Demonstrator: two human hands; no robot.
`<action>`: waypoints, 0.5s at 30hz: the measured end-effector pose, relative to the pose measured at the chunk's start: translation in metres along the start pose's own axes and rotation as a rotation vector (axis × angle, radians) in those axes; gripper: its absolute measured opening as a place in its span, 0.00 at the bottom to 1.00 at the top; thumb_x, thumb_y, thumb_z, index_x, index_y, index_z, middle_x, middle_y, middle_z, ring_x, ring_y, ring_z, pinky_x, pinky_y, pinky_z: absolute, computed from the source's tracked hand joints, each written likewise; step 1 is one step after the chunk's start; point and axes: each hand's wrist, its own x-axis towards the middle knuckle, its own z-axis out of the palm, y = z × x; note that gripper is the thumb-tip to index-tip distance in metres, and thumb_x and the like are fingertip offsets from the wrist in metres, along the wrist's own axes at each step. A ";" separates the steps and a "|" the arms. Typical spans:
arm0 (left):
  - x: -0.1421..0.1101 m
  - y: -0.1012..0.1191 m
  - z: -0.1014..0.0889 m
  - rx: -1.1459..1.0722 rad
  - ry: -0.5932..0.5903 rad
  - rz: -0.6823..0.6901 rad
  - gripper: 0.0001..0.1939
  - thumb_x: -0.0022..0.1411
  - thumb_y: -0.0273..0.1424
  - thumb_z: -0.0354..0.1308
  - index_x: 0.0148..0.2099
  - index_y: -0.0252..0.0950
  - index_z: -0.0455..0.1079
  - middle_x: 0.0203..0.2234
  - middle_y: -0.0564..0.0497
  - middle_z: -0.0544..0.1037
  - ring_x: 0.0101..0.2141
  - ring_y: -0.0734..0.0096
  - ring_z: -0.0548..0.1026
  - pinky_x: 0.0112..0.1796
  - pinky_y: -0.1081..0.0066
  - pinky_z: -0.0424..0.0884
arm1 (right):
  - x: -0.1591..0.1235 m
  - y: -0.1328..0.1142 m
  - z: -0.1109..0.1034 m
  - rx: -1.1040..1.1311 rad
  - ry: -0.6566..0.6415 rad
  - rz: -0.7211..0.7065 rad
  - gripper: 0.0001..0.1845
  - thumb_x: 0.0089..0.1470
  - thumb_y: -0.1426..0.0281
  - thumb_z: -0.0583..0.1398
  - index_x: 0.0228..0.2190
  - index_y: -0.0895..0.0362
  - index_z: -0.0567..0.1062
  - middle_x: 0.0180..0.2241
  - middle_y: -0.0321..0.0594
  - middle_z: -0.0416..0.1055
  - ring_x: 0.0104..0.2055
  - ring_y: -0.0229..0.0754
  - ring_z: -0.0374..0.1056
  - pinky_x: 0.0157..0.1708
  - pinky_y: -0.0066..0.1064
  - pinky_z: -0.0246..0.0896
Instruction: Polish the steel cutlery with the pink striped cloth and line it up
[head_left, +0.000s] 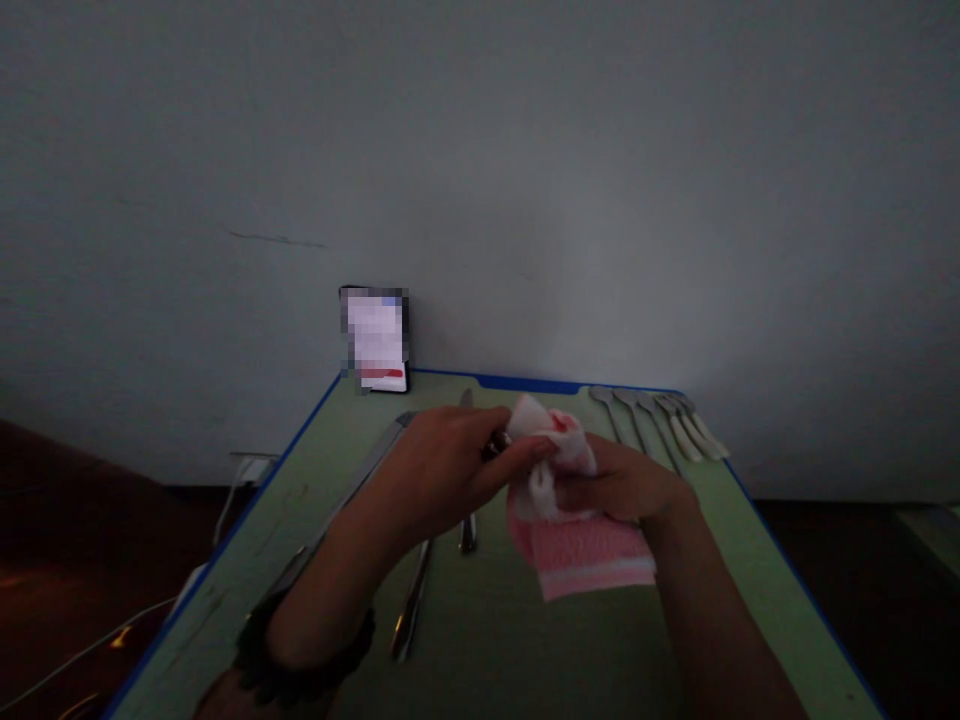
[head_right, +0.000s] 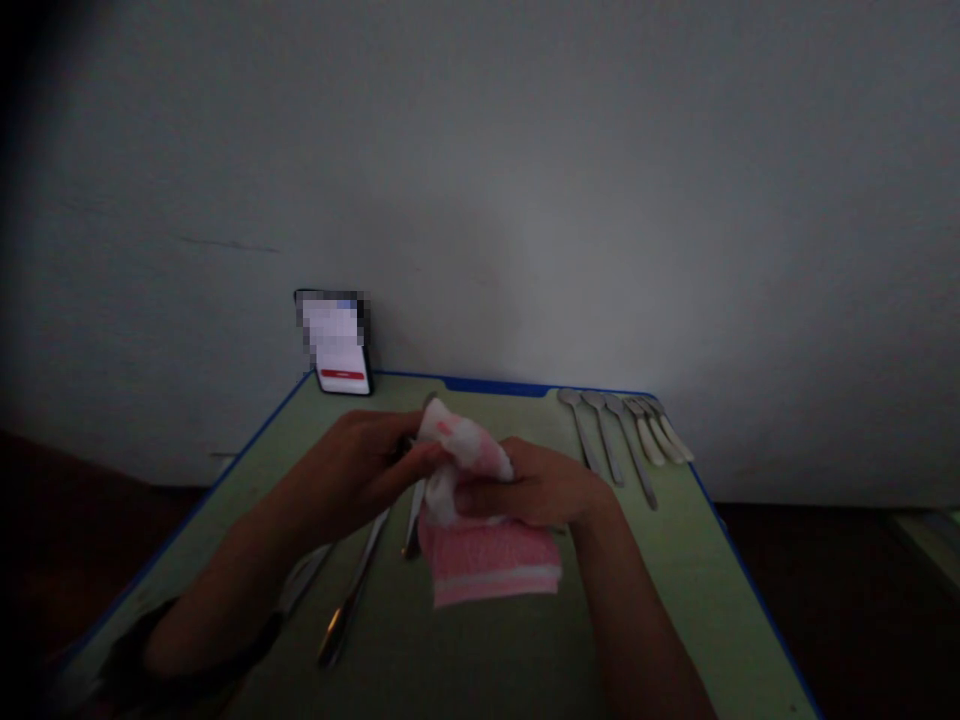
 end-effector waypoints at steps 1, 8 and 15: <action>0.001 0.001 0.003 0.006 -0.011 -0.028 0.25 0.64 0.46 0.42 0.27 0.34 0.67 0.16 0.55 0.66 0.19 0.77 0.63 0.22 0.76 0.54 | 0.001 -0.002 0.002 -0.037 -0.012 0.005 0.18 0.47 0.55 0.59 0.27 0.59 0.72 0.26 0.35 0.65 0.30 0.36 0.59 0.33 0.30 0.59; -0.003 -0.008 -0.002 -0.143 -0.165 -0.104 0.28 0.62 0.48 0.43 0.22 0.33 0.65 0.13 0.56 0.62 0.16 0.80 0.59 0.18 0.76 0.49 | 0.004 -0.015 0.011 -0.180 0.011 0.024 0.16 0.53 0.59 0.56 0.29 0.59 0.71 0.26 0.36 0.68 0.28 0.35 0.61 0.30 0.27 0.58; -0.007 -0.017 -0.003 -0.585 -0.582 -0.208 0.28 0.63 0.47 0.39 0.25 0.32 0.68 0.15 0.54 0.68 0.15 0.79 0.64 0.19 0.78 0.60 | -0.001 -0.028 0.010 -0.322 -0.059 0.015 0.15 0.53 0.61 0.57 0.31 0.60 0.74 0.26 0.35 0.70 0.26 0.33 0.62 0.27 0.24 0.56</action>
